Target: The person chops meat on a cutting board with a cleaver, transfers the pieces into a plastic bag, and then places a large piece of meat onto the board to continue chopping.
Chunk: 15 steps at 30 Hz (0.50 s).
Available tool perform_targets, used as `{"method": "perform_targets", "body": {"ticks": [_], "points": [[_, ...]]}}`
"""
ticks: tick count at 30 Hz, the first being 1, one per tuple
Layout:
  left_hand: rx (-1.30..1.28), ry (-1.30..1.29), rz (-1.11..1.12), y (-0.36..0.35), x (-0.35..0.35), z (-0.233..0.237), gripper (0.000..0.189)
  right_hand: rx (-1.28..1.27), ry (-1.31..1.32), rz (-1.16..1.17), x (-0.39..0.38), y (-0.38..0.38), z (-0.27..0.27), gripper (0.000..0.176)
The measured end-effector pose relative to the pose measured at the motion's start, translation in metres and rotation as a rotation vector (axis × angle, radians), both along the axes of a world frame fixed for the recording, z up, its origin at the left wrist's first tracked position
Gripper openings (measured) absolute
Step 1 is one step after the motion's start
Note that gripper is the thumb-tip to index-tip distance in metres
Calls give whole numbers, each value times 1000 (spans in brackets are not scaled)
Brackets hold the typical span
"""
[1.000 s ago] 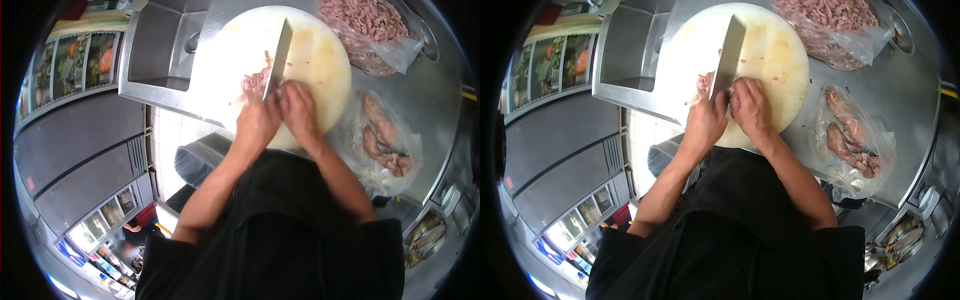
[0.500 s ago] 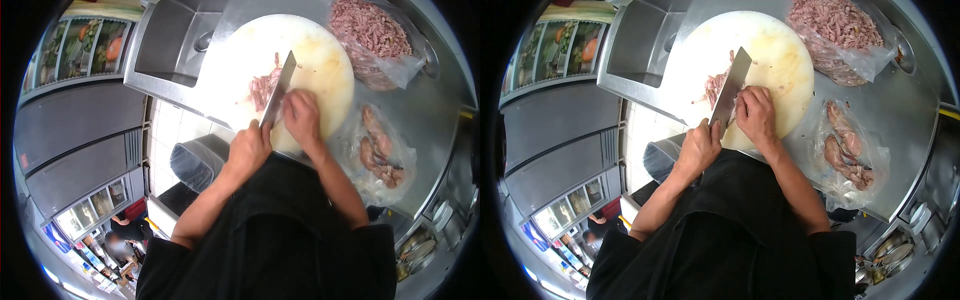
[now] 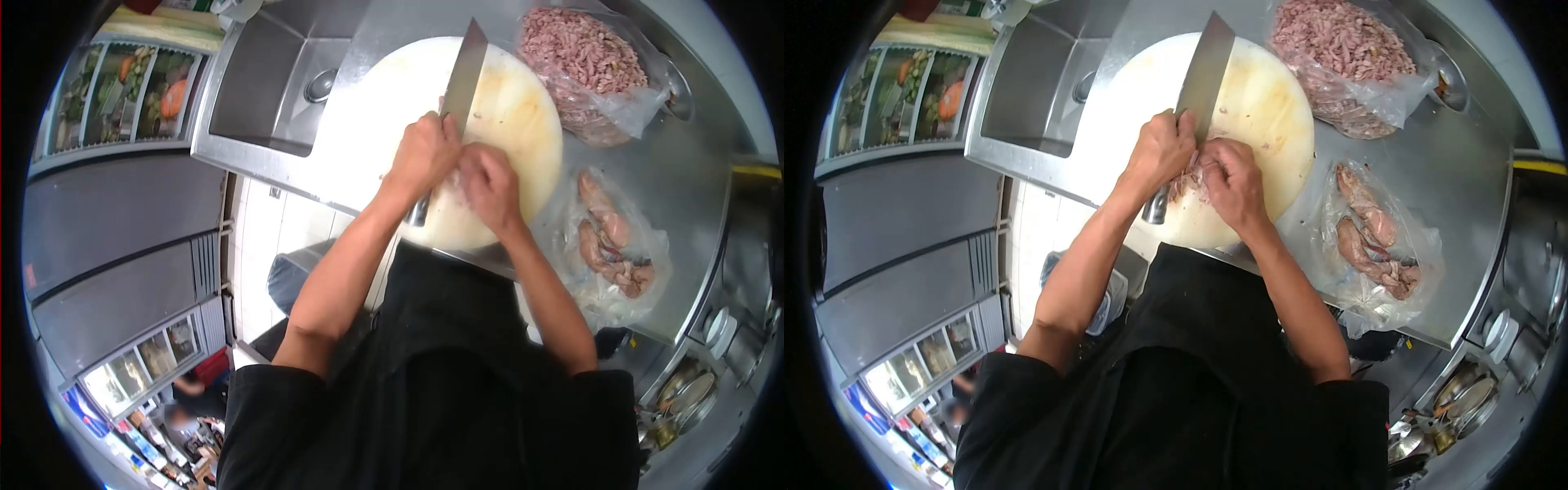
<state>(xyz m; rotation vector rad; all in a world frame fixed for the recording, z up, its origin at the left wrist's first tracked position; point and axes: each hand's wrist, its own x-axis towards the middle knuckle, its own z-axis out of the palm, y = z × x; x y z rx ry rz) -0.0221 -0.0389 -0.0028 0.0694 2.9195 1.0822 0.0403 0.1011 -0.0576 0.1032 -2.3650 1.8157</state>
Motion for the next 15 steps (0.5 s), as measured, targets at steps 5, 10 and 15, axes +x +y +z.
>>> {"method": "perform_targets", "body": {"ticks": [5,10,15], "points": [[119,-509,108,-7,19,82,48,55,-72,44,10,25,18,15],[27,-458,17,-24,49,63,40,223,48,57,13,12,14,14],[-74,-139,-50,-28,87,59,26,306,110,-63,15,-14,5,10]]}}
